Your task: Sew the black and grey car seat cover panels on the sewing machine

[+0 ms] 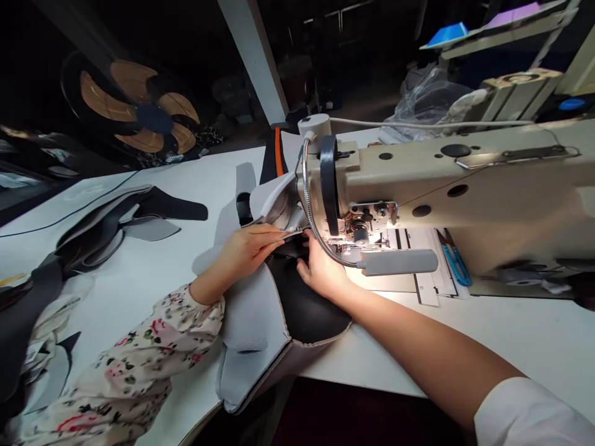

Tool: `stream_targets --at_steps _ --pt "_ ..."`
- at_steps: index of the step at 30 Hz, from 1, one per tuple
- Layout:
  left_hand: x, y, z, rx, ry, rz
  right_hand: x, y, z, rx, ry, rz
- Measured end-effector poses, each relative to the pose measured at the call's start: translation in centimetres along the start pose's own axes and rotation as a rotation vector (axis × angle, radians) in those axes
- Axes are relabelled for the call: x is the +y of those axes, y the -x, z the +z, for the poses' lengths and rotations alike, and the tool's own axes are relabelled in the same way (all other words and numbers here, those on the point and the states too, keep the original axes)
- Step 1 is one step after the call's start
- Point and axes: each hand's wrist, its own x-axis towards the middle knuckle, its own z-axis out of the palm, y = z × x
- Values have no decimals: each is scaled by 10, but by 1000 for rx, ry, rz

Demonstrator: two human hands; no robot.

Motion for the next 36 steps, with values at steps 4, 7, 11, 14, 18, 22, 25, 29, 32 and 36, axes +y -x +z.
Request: stream_targets --at_steps 4,7,11,14,18,22,25,29,32,36 --pt "18 -5 0 -101 190 -92 2 -2 1 -11 -2 51" --pt "32 -6 7 -215 60 -75 4 -5 0 -7 23 77" --pt "43 -1 20 -391 -198 10 3 -7 -3 -1 62 82" --pt "46 4 24 -400 -244 2 0 -3 -6 -7 103 78" --pt "46 5 28 -436 -231 -4 -3 1 -10 -43 160 92" --pt "45 2 39 -488 -232 5 -1 -4 -14 -71 190 155" --pt "44 0 50 -500 -229 42 -3 -8 -15 -86 194 194" --pt "42 -1 57 -497 -220 37 -12 9 -28 -156 187 170" --pt "42 -4 57 -497 -203 28 -18 44 -47 -303 177 -11" --pt "41 -14 59 -453 -123 63 -17 83 -65 -454 252 -257"
